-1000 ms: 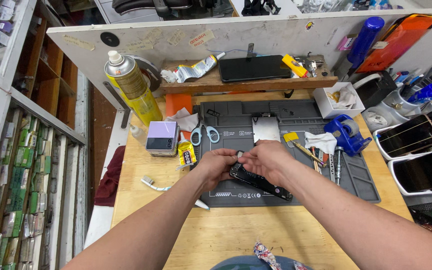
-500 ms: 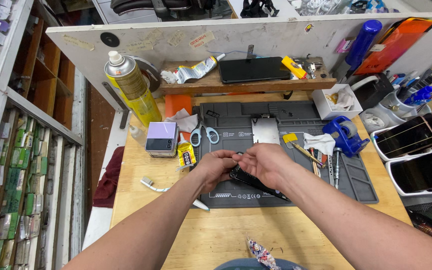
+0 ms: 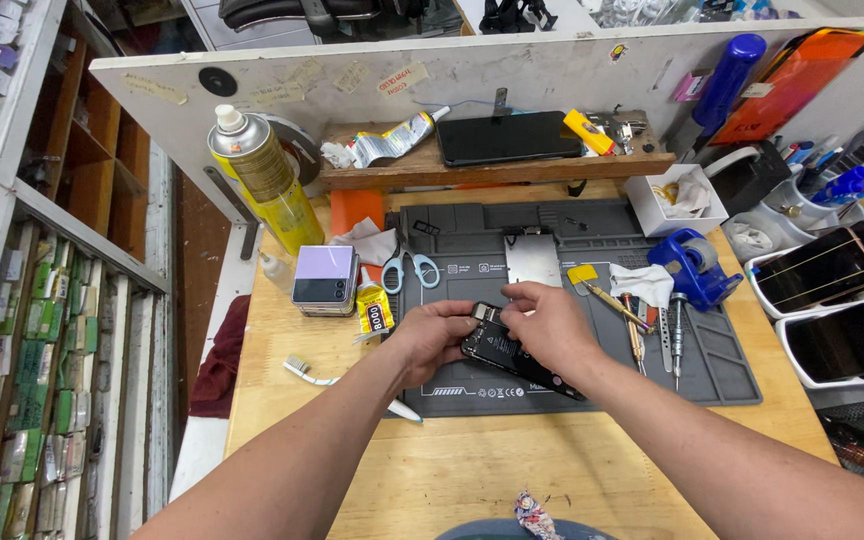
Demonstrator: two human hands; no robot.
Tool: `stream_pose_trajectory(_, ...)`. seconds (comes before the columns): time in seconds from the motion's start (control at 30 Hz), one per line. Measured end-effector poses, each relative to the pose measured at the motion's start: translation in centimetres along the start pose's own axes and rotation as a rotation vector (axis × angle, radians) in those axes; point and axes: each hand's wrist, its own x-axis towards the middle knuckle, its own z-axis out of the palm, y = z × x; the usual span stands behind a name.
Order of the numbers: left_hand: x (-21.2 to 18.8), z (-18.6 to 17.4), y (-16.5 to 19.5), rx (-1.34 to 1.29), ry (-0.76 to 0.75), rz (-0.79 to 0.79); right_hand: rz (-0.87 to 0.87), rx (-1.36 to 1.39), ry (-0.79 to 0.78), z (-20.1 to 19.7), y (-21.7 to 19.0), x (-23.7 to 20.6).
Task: The person disassembles a smartphone on a workbench, removes the back cover and internal components, and uses a screwdriver and tweezers to manipulate small parts. The person then reassembles the phone by reconnecting cables and placing the back cover back on.
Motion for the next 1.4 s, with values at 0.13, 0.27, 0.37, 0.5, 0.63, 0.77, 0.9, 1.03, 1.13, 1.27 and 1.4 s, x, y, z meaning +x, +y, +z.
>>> stream_pose_trajectory(0.13,-0.2,0.1,0.0,-0.017,-0.029,0.002,-0.162,-0.223,0.095,-0.4,0.3,0.3)
stream_pose_trajectory(0.27,-0.4,0.3,0.3,-0.007,-0.024,0.003,-0.125,-0.212,0.065,-0.7,0.5,0.8)
stream_pose_trajectory(0.37,-0.6,0.3,0.4,-0.005,-0.022,-0.007,-0.085,-0.251,0.016,-0.6,0.3,0.6)
stream_pose_trajectory(0.5,-0.3,0.1,0.3,-0.014,-0.049,-0.015,-0.14,-0.352,0.061,-0.8,-0.6,-0.1)
stream_pose_trajectory(0.63,0.5,-0.4,-0.2,-0.064,-0.052,-0.01,-0.279,-0.566,-0.008,-1.9,-2.0,-1.1)
stream_pose_trajectory(0.77,0.8,-0.7,-0.1,-0.117,-0.048,-0.012,-0.368,-0.762,-0.269,-3.0,-2.8,-2.3)
stream_pose_trajectory(0.9,-0.1,-0.7,0.6,-0.164,-0.066,-0.001,-0.242,-0.731,-0.206,-3.0,-2.6,-2.2)
stream_pose_trajectory(1.03,-0.8,-0.1,1.3,-0.261,-0.013,-0.067,0.181,0.17,-0.377,-3.1,-2.5,0.4)
stream_pose_trajectory(1.13,-1.0,0.3,1.4,-0.196,-0.037,-0.035,0.475,0.833,-0.492,-3.1,-2.9,2.5)
stream_pose_trajectory(1.27,-1.2,0.6,1.3,-0.162,-0.041,-0.021,0.639,1.258,-0.53,-2.8,-2.9,3.3)
stream_pose_trajectory(1.4,-1.8,0.6,1.4,-0.045,0.019,-0.02,0.675,1.217,-0.459,-2.5,-2.2,3.2)
